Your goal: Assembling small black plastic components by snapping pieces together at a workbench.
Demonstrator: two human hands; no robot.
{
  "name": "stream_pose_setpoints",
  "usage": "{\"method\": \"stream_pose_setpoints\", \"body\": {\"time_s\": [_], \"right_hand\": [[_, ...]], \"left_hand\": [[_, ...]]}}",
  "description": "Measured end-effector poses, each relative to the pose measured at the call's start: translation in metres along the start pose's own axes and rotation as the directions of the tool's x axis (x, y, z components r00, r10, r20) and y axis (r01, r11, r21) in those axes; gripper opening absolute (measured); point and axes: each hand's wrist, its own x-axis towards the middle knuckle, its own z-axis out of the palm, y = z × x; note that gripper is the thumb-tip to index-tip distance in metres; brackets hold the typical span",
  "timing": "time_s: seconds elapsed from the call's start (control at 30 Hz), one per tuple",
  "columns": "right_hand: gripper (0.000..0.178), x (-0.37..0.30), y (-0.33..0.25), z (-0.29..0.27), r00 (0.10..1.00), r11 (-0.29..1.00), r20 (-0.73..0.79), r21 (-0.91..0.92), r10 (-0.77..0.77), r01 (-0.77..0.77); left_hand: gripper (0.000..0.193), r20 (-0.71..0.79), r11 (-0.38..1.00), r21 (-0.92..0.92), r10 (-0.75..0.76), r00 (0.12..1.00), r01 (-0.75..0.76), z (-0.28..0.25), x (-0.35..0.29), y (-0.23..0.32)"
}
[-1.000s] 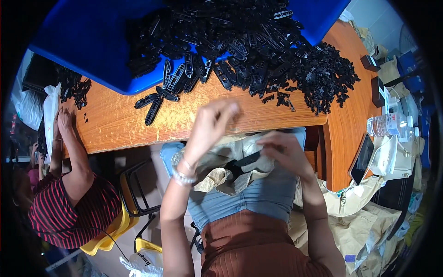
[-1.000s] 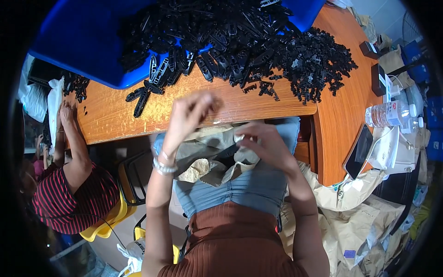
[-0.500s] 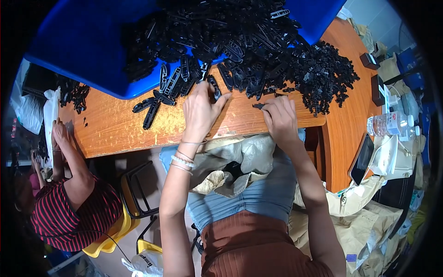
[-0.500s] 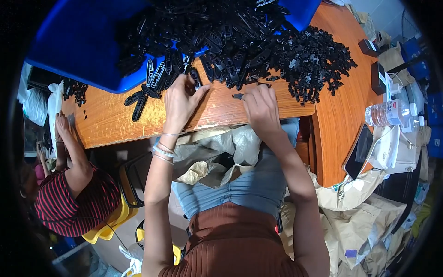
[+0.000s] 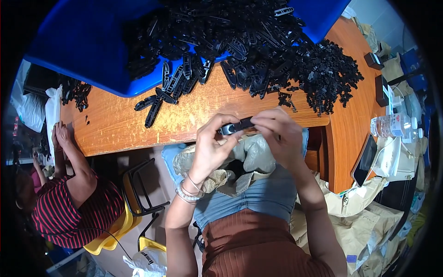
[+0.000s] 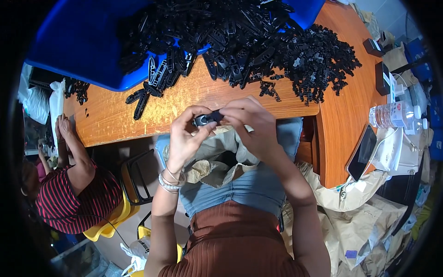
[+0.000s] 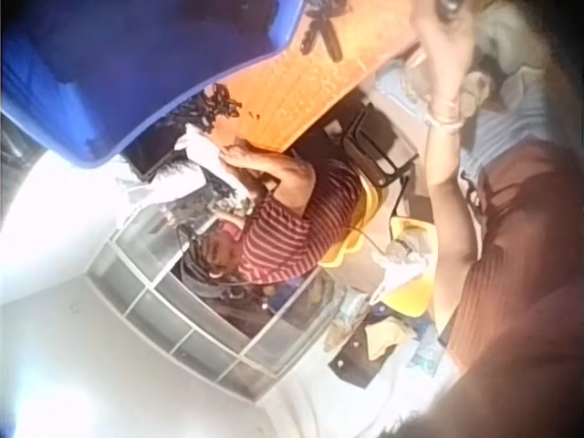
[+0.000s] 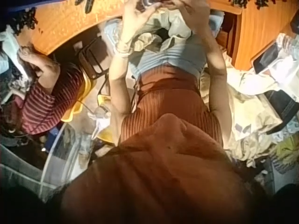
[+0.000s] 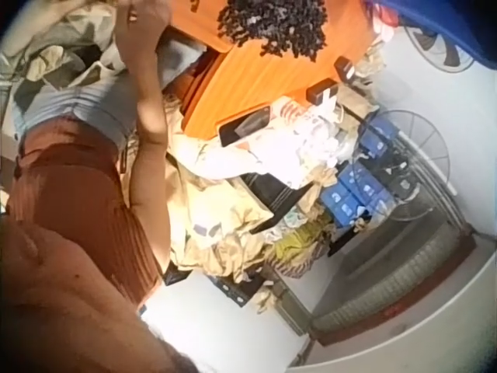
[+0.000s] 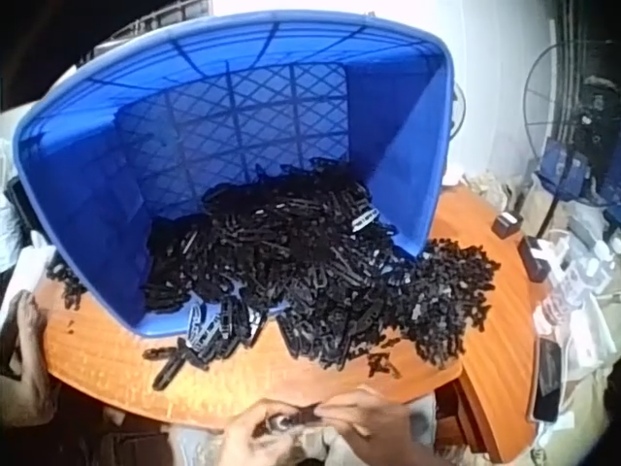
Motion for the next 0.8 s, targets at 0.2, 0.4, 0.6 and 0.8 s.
{"method": "stream_pose_setpoints", "body": {"time_s": [0.2,0.4,0.6,0.8], "right_hand": [[0.026,-0.001,-0.003,0.004,0.986,0.977,0.049,-0.135,-0.162,0.167],[0.027,-0.009,-0.002,-0.001,0.981,0.980,0.136,-0.127,-0.136,0.154],[0.028,-0.021,-0.004,-0.006,0.838,0.858,0.330,0.131,0.436,-0.498],[0.028,-0.027,-0.005,-0.009,0.870,0.840,0.250,0.248,0.426,-0.483]], "left_hand": [[0.023,0.112,0.961,-0.212,-0.159,0.981,0.180,-0.003,-0.008,0.014],[0.019,0.119,0.860,-0.415,-0.272,0.955,0.297,0.000,-0.011,0.015],[0.016,0.074,0.992,-0.112,-0.046,0.996,0.055,-0.005,-0.013,0.011],[0.014,0.203,0.920,-0.214,-0.286,0.936,0.328,-0.006,-0.009,0.023]]}}
